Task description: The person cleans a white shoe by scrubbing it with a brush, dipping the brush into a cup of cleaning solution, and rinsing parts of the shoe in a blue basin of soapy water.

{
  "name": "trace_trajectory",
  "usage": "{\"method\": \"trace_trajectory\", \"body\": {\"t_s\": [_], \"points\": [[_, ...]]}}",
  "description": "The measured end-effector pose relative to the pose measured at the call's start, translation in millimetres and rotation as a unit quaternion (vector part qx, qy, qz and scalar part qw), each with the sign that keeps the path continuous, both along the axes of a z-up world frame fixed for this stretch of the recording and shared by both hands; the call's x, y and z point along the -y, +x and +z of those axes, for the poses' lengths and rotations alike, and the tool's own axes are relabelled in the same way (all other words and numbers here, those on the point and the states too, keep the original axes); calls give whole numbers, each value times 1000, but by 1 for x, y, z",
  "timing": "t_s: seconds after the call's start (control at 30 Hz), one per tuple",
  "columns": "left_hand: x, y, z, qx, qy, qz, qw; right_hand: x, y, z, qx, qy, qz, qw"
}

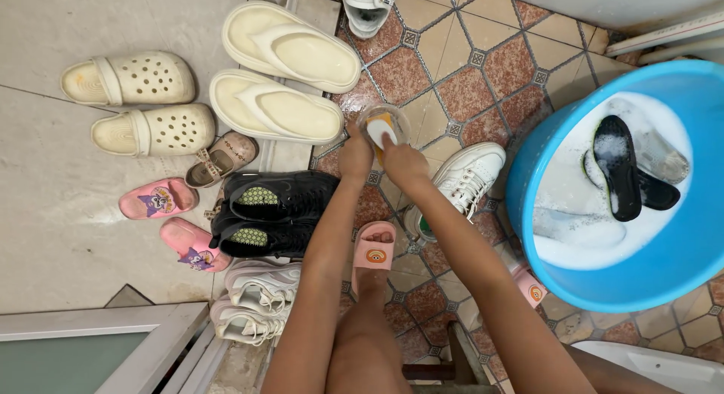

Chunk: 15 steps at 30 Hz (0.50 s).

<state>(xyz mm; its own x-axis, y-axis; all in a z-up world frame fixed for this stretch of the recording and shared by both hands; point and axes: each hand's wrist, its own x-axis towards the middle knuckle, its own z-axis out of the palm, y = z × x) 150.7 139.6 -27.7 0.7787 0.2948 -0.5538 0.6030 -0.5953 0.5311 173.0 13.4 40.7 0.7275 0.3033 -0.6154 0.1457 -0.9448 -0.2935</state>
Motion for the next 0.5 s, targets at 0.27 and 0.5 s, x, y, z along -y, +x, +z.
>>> {"method": "trace_trajectory", "body": {"t_s": [0.27, 0.5], "points": [[-3, -1, -8, 39, 15, 4, 999, 17, -10, 28, -29, -3, 9, 1000], [-3, 1, 5, 12, 6, -9, 1000, -5, 23, -2, 20, 15, -26, 999]]}}
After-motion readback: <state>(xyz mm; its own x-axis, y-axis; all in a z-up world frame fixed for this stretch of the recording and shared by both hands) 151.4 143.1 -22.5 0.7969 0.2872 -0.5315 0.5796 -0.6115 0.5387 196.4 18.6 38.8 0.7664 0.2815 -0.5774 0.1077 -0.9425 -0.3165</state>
